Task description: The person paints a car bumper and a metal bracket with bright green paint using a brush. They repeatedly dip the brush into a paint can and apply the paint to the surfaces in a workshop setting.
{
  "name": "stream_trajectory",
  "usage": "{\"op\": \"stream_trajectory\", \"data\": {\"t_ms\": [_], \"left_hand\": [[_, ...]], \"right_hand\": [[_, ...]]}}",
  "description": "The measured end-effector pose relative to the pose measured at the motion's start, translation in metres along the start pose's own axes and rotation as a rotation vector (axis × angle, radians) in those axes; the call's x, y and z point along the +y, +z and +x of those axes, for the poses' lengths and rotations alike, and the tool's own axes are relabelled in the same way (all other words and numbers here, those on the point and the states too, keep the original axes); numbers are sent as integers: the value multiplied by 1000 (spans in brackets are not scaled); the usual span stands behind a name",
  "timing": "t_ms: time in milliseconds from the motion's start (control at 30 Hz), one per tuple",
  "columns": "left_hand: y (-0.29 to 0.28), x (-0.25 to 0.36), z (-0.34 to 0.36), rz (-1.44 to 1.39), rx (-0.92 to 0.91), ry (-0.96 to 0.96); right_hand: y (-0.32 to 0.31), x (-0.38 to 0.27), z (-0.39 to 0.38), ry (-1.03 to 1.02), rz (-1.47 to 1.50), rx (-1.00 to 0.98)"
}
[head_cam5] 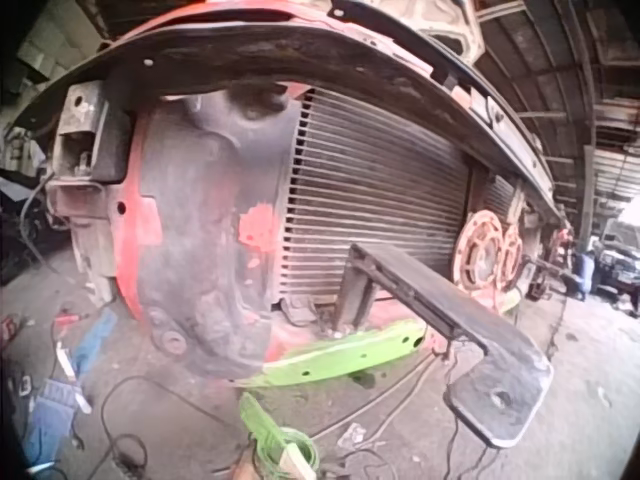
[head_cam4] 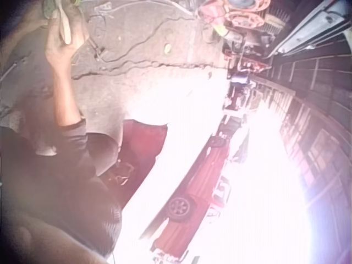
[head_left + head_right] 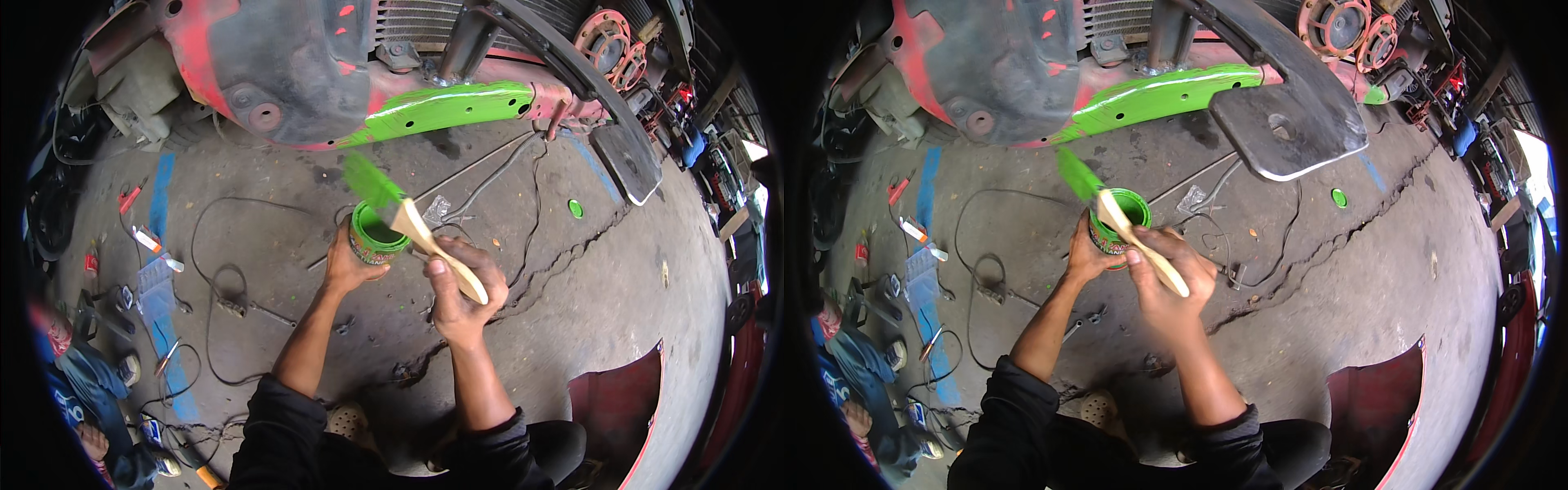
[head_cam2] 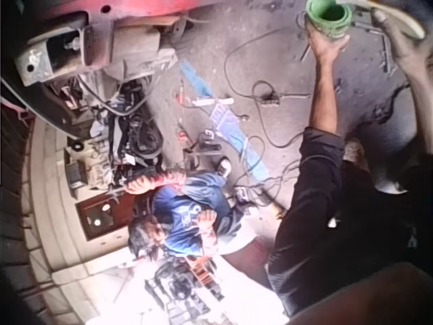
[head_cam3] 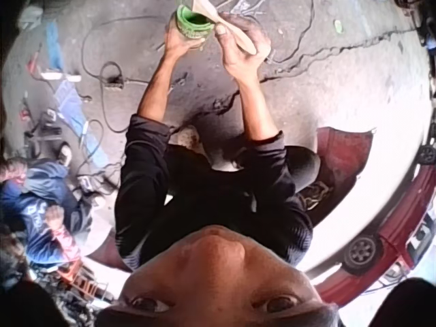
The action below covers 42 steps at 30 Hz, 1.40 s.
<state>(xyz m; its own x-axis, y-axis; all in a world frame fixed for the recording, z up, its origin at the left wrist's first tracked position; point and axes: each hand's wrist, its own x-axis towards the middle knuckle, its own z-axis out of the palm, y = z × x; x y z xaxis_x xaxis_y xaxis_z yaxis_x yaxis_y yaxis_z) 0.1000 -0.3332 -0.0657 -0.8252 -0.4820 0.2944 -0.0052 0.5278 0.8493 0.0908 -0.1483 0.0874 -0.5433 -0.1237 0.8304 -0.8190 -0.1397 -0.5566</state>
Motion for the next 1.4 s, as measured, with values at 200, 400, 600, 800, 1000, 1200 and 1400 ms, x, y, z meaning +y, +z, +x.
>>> {"op": "stream_trajectory", "data": {"t_ms": [200,400,600,800,1000,1200,1400], "left_hand": [[1,4,2,-23,-14,4],[1,-4,1,26,-7,25],[3,-3,2,-9,-1,18],[3,6,-1,-670,-20,-351],[-20,34,-9,-782,-129,-164],[-11,20,6,-309,-85,9],[-8,2,0,-22,5,-18]], "right_hand": [[16,3,27,185,116,-34],[0,9,27,360,94,233],[4,-4,7,57,-383,333],[69,-4,3,-284,-323,112],[90,-38,-17,-299,-166,-59],[63,-36,-15,-209,8,-83],[36,2,1,199,-3,150]]}}
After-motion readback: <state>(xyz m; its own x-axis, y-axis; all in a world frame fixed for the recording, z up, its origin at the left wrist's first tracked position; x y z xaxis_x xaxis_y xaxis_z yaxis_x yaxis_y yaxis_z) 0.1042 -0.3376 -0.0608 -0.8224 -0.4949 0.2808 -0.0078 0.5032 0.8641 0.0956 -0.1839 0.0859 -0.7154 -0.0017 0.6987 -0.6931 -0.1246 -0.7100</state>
